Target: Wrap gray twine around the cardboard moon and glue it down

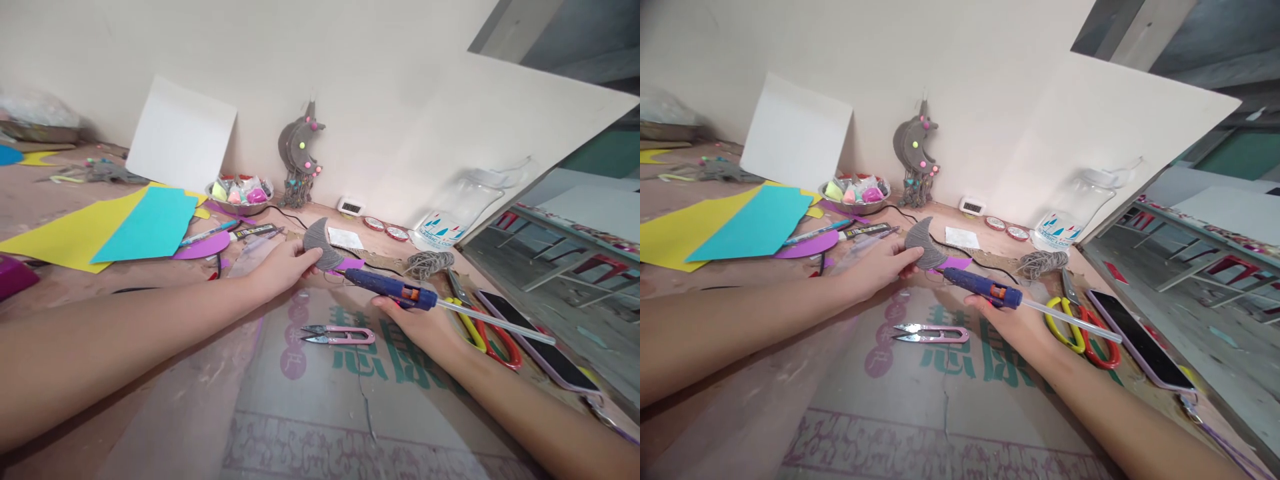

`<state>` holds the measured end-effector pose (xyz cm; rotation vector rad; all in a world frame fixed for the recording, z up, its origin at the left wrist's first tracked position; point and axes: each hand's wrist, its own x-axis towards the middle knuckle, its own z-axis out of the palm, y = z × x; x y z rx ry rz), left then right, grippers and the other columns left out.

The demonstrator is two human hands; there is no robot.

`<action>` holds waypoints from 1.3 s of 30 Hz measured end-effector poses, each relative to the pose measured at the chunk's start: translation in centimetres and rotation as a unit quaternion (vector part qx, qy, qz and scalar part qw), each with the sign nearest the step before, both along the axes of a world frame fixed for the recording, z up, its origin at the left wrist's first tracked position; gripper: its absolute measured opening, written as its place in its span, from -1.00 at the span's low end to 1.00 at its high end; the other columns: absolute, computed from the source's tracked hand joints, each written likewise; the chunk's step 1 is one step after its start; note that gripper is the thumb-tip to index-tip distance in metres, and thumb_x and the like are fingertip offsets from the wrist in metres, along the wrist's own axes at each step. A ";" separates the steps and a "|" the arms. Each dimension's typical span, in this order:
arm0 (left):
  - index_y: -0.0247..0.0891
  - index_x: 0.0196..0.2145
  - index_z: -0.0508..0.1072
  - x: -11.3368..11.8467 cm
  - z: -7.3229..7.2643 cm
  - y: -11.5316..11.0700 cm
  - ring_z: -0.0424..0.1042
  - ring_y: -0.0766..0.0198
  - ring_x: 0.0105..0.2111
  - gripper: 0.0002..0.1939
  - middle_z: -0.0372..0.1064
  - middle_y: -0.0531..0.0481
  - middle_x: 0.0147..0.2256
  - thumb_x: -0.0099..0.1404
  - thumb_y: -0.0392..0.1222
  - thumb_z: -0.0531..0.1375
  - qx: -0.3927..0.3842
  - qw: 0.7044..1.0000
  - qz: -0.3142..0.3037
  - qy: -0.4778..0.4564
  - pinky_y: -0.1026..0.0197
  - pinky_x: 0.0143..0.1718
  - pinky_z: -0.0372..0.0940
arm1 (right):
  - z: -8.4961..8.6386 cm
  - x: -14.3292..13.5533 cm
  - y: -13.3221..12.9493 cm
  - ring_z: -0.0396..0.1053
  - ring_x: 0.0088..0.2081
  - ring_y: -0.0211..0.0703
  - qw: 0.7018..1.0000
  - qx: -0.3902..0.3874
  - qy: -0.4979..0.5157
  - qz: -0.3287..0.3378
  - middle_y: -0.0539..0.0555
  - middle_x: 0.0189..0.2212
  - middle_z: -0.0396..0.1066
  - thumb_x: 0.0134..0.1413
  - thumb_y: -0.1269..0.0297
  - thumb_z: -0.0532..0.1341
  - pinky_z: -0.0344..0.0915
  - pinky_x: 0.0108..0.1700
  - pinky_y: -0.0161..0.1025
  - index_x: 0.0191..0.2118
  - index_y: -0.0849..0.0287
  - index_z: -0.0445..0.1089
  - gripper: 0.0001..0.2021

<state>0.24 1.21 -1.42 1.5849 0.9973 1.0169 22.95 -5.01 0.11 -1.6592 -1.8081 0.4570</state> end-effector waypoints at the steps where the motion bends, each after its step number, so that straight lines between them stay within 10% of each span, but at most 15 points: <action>1: -0.29 -0.55 0.29 0.0 0.0 -0.1 0.16 0.43 -0.62 -0.69 0.23 0.09 -0.61 0.17 0.01 0.05 -0.005 1.000 0.003 -0.001 0.34 -0.59 0.05 | 0.1 0.0 0.0 0.35 -0.47 -0.14 1.000 0.000 -0.002 -0.002 0.03 -0.51 0.42 -0.13 0.02 0.22 0.31 -0.41 -0.23 -0.39 0.19 0.41 -0.69; 39: -0.28 -0.52 0.24 0.1 0.2 -0.5 0.16 0.43 -0.60 -0.71 0.22 0.12 -0.59 0.17 0.01 0.06 -0.021 1.000 0.003 -0.022 0.34 -0.56 0.05 | 1.4 -0.2 0.1 0.41 -0.36 -0.10 0.998 0.011 -0.012 -0.056 0.03 -0.42 0.49 -0.12 0.07 0.22 0.33 -0.31 -0.26 -0.39 0.16 0.42 -0.75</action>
